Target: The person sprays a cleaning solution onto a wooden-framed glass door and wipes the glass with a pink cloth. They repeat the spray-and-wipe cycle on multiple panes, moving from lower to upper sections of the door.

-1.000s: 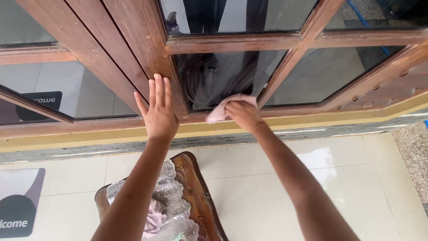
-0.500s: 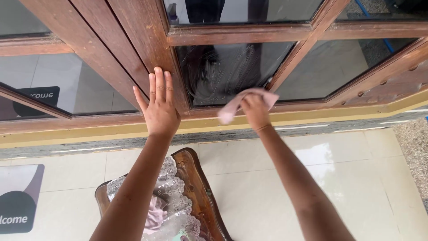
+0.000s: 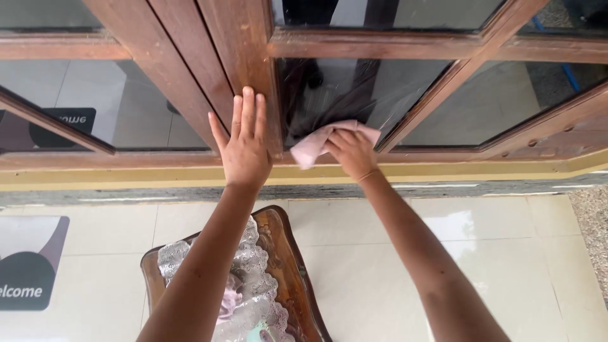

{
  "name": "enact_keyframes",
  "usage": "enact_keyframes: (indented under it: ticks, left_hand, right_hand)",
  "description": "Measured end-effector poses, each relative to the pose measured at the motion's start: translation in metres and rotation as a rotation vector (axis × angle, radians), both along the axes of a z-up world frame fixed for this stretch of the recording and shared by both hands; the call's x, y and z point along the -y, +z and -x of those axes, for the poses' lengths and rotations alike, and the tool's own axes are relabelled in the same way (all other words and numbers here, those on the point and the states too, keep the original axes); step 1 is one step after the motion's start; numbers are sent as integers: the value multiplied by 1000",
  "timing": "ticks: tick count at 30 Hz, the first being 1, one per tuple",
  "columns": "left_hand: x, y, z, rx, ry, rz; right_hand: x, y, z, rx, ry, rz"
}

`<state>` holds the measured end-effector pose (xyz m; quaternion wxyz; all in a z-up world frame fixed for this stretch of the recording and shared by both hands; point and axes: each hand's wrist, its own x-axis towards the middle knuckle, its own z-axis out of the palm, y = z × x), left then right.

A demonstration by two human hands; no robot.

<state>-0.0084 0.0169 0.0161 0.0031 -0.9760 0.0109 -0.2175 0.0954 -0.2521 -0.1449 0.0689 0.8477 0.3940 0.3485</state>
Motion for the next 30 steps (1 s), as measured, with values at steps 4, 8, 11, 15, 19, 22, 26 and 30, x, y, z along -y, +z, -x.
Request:
enact_keyframes:
  ticks: [4,8,11,15,19,22,26,30]
  left_hand:
    - [-9,-7,-2,14,6,-54]
    - [-3,-9,-1,22,-20,20]
    - [-2,-9,-5,21,-25,54]
    - [-2,-14,-6,33,9,-33]
    - [1,-13,-5,54,-19,27]
    - [6,-13,-3,75,-47,147]
    - [3,-10,-3,70,-12,50]
    - [-1,-4,0,47,-22,35]
  right_hand:
    - [-4,101,4,22,-16,-234]
    - [-27,116,-16,222,-68,-621]
    - [-42,58,-19,240,-50,-424]
    - [-70,-12,8,-70,7,-36]
    - [-83,-28,38,-289,94,-156]
    - [-75,-31,39,-348,13,-45]
    - [1,-44,18,-458,-32,-159]
    - [79,3,25,-210,-332,-169]
